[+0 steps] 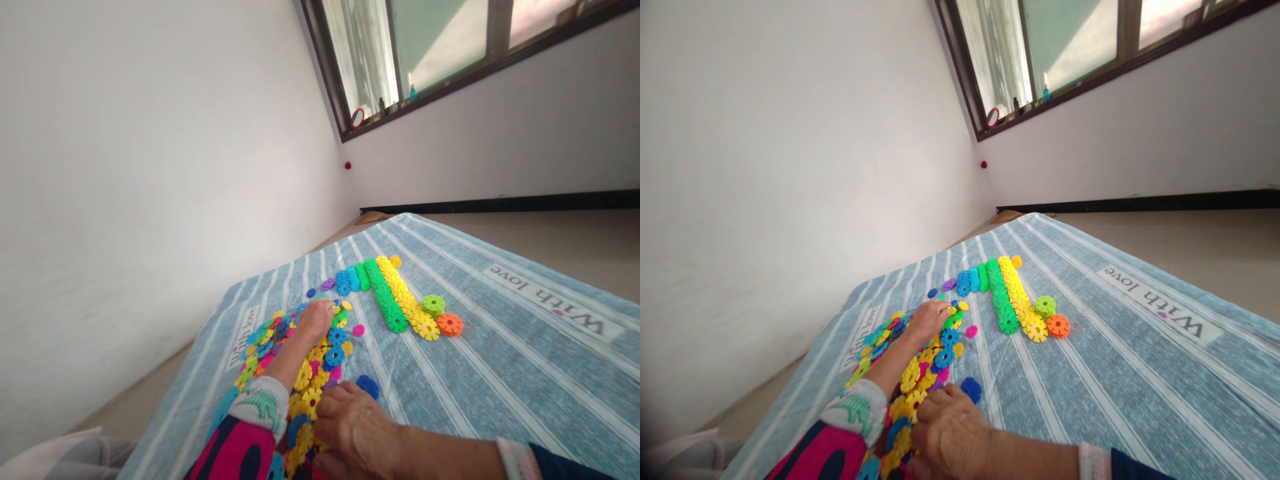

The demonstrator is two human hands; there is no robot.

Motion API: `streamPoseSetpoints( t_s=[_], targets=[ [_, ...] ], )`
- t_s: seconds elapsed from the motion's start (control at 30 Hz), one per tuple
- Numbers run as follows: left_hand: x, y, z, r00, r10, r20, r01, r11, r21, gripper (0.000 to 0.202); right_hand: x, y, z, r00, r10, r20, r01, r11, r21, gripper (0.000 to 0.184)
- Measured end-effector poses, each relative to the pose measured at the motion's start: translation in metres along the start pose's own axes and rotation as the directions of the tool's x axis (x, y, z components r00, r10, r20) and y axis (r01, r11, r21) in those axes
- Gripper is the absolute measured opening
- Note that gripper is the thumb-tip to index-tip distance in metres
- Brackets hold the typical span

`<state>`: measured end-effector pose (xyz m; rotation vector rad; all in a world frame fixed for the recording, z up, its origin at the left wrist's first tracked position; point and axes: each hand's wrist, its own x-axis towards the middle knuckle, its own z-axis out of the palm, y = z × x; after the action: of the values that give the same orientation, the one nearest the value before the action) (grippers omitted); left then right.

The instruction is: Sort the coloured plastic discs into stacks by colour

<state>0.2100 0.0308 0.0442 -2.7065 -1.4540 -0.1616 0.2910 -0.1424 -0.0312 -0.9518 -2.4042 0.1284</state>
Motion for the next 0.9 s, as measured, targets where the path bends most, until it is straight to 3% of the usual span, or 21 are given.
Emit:
streamPoseSetpoints(
  t_s=[0.63, 0.9],
  targets=[
    [-0.006, -0.014, 0.005, 0.993, -0.085, -0.079, 0.096, 0.984, 0.153, 0.026, 0.001, -0.001, 0.001, 0.999, 0.015, 0.033, -0.016, 1.0, 0.008, 0.032],
    [-0.011, -0.016, 0.002, 0.998, -0.062, -0.03, 0.066, 0.983, 0.172, 0.023, 0.0, -0.001, -0.005, 0.999, 0.015, 0.041, -0.016, 0.999, 0.03, 0.03]
  ],
)
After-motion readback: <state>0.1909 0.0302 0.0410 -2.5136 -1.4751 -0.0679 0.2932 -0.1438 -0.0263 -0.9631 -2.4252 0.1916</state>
